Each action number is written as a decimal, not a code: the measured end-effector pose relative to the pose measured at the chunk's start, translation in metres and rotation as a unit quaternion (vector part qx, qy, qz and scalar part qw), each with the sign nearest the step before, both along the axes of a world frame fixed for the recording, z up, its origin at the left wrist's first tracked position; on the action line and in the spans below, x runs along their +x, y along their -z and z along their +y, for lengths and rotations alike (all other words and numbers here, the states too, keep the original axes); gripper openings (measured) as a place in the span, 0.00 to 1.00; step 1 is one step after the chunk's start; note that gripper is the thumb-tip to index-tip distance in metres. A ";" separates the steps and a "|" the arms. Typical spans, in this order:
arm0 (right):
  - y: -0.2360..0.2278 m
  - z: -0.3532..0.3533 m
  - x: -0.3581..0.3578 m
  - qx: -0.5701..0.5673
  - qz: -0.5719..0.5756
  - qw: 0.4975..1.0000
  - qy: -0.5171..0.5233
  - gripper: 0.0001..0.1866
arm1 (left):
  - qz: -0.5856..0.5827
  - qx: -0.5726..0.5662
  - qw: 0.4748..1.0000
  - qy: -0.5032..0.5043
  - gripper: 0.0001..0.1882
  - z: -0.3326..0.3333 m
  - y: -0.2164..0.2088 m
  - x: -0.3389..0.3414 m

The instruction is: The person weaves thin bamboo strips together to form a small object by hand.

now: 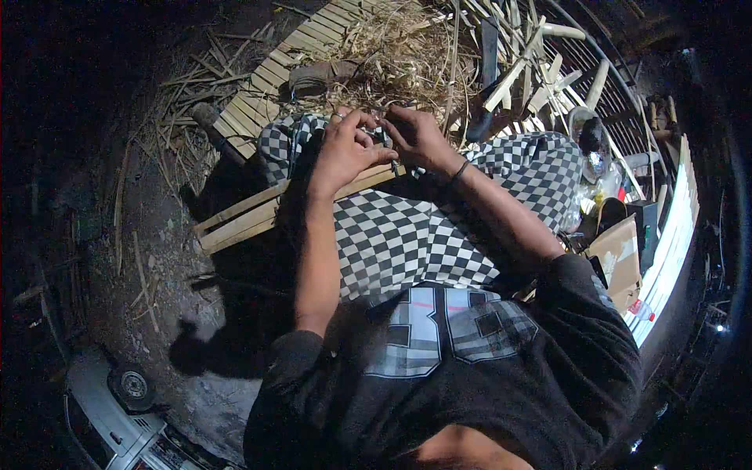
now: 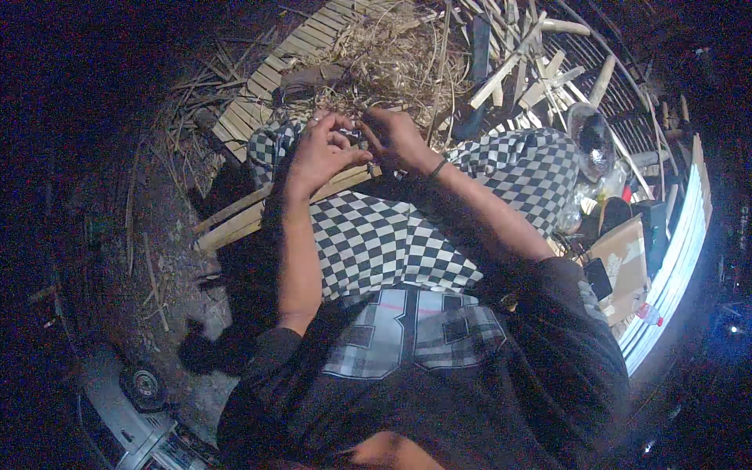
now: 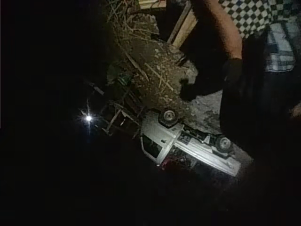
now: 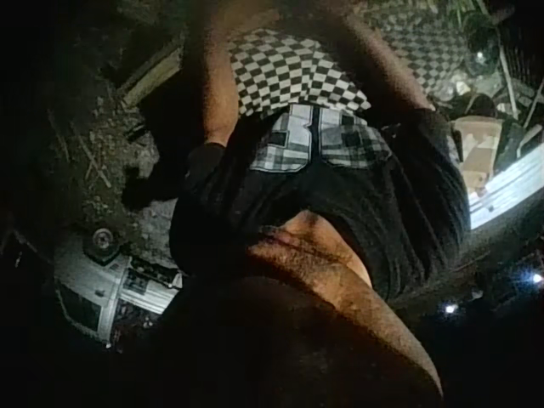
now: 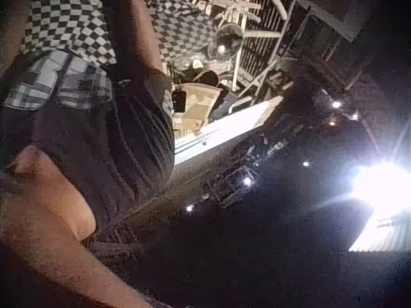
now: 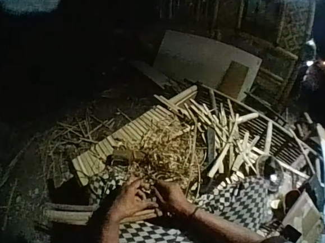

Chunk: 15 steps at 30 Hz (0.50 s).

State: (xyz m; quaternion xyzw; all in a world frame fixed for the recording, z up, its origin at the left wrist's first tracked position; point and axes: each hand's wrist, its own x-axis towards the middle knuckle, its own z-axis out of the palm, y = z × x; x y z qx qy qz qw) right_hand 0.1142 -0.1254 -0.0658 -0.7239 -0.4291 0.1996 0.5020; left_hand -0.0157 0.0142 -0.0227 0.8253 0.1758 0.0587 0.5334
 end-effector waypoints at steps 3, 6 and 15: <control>0.007 0.002 0.002 -0.002 -0.010 1.000 -0.010 0.08 | -0.031 0.155 0.987 0.025 0.20 0.010 0.023 -0.004; 0.007 -0.002 0.003 -0.003 -0.058 0.998 0.011 0.09 | 0.011 0.190 0.978 0.086 0.22 0.001 0.003 0.000; 0.009 0.005 0.014 0.027 -0.051 0.998 -0.038 0.15 | 0.037 0.133 0.979 0.148 0.22 -0.004 -0.005 -0.006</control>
